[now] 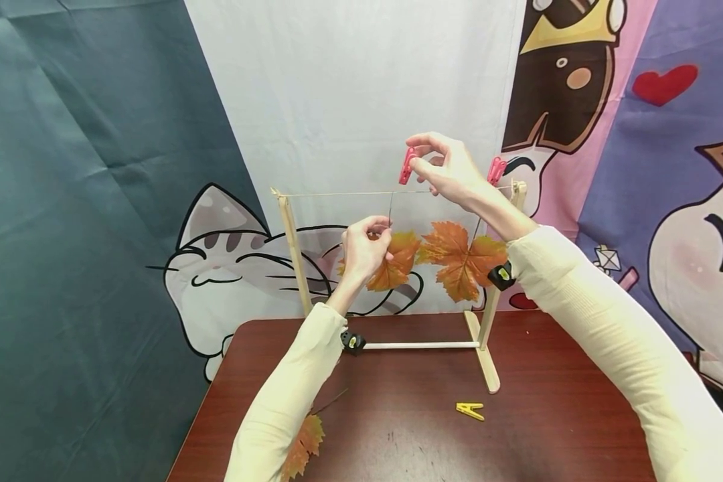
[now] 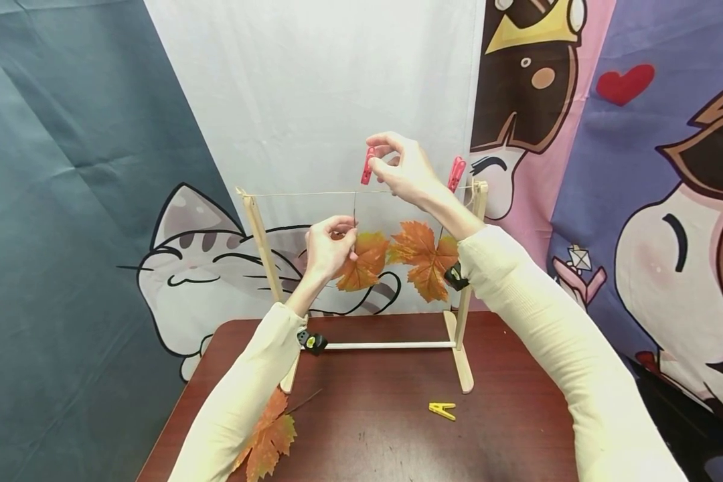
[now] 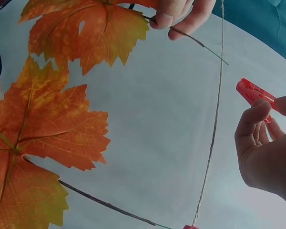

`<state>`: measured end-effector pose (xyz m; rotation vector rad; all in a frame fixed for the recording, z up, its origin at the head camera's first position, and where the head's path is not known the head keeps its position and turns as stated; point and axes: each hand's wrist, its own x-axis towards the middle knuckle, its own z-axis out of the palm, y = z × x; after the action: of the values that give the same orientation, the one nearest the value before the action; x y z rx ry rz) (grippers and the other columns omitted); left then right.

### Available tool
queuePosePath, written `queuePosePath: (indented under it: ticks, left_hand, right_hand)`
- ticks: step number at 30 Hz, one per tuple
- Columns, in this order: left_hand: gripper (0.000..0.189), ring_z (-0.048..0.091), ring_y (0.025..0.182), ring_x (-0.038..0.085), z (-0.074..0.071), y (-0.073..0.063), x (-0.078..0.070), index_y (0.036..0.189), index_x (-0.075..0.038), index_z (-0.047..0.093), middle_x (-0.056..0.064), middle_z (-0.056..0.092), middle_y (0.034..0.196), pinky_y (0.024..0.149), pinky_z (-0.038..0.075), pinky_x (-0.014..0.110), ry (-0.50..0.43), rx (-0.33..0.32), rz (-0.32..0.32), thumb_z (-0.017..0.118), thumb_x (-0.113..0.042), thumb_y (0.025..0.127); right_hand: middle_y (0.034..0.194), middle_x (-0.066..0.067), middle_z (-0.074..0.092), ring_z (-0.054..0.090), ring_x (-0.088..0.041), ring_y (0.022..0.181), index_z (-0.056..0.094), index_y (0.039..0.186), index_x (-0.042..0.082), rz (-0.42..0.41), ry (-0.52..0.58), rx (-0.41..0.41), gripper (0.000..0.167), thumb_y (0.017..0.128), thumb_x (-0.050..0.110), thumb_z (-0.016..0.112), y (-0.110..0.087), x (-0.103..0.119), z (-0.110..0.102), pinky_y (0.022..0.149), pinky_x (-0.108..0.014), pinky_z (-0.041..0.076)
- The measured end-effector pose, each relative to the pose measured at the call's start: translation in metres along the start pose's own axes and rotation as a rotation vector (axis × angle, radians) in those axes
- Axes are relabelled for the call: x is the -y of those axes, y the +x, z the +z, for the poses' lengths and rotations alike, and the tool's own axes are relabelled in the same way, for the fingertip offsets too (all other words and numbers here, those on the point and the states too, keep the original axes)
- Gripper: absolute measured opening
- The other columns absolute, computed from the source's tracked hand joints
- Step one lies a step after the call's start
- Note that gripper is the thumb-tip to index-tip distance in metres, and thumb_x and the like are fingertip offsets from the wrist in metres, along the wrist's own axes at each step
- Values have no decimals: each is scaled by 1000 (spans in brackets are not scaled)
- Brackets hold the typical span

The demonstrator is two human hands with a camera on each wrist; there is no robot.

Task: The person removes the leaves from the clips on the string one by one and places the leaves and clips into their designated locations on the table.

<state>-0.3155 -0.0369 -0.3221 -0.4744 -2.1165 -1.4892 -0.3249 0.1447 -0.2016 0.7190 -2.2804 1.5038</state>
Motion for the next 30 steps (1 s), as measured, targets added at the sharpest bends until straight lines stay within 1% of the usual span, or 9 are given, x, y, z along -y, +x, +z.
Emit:
queuePosePath:
  ticks: [2,5,6,10,13,17,20,23,30]
  left_hand:
    - [16,65,46,14,-2,-1,0,103,-5,76,10,73,86,68,53,23,-4,-2,6,68,-2,89]
    - [17,65,46,14,-5,-3,1,103,-6,76,9,74,86,61,52,22,12,-6,8,68,-3,89]
    - [16,65,46,14,-6,-4,1,103,-7,76,10,74,86,61,52,23,13,-7,8,68,-3,89]
    - [17,64,45,14,-10,-7,0,102,-8,76,8,74,84,67,53,24,17,-17,11,69,-3,88]
    - [17,64,45,13,-14,-11,2,102,-7,76,7,73,82,73,53,22,17,-21,21,68,-2,88]
    - [17,64,45,12,-20,-15,4,102,-7,76,6,73,81,58,50,20,32,-28,30,68,-2,87]
    - [19,64,45,13,-25,-19,6,103,-5,76,9,73,84,47,45,19,44,-36,30,67,-2,87]
    - [20,65,45,14,-29,-22,9,105,-4,76,13,73,87,44,44,18,49,-37,26,66,-1,88]
    - [22,64,44,16,-37,-28,11,106,-3,76,16,73,88,40,43,18,33,-42,11,66,1,88]
  right_hand:
    - [117,-12,59,59,-16,71,59,134,6,-4,4,1,36,98,13,61,-2,0,-2,48,-22,44]
    - [118,-13,59,60,-17,72,60,133,6,-6,12,1,35,99,13,61,-5,1,-4,48,-22,44]
    - [118,-13,59,60,-17,73,60,133,6,-5,13,2,35,99,13,61,-6,1,-5,48,-22,44]
    - [116,-11,58,60,-18,74,60,132,5,-3,21,-3,34,98,13,61,-11,1,-8,49,-22,44]
    - [113,-10,58,61,-20,75,60,131,4,1,26,-3,34,98,12,62,-14,1,-10,49,-22,44]
    - [111,-9,59,62,-21,76,60,130,4,14,31,-10,34,97,12,62,-20,1,-14,49,-20,45]
    - [111,-9,59,63,-20,76,60,130,4,27,35,-18,34,97,11,63,-24,1,-17,49,-20,45]
    - [111,-9,59,63,-19,76,59,131,4,38,39,-19,36,96,11,64,-29,0,-20,49,-20,46]
    - [112,-9,61,64,-14,73,59,130,4,49,27,-32,37,94,11,67,-38,-3,-25,49,-20,45]
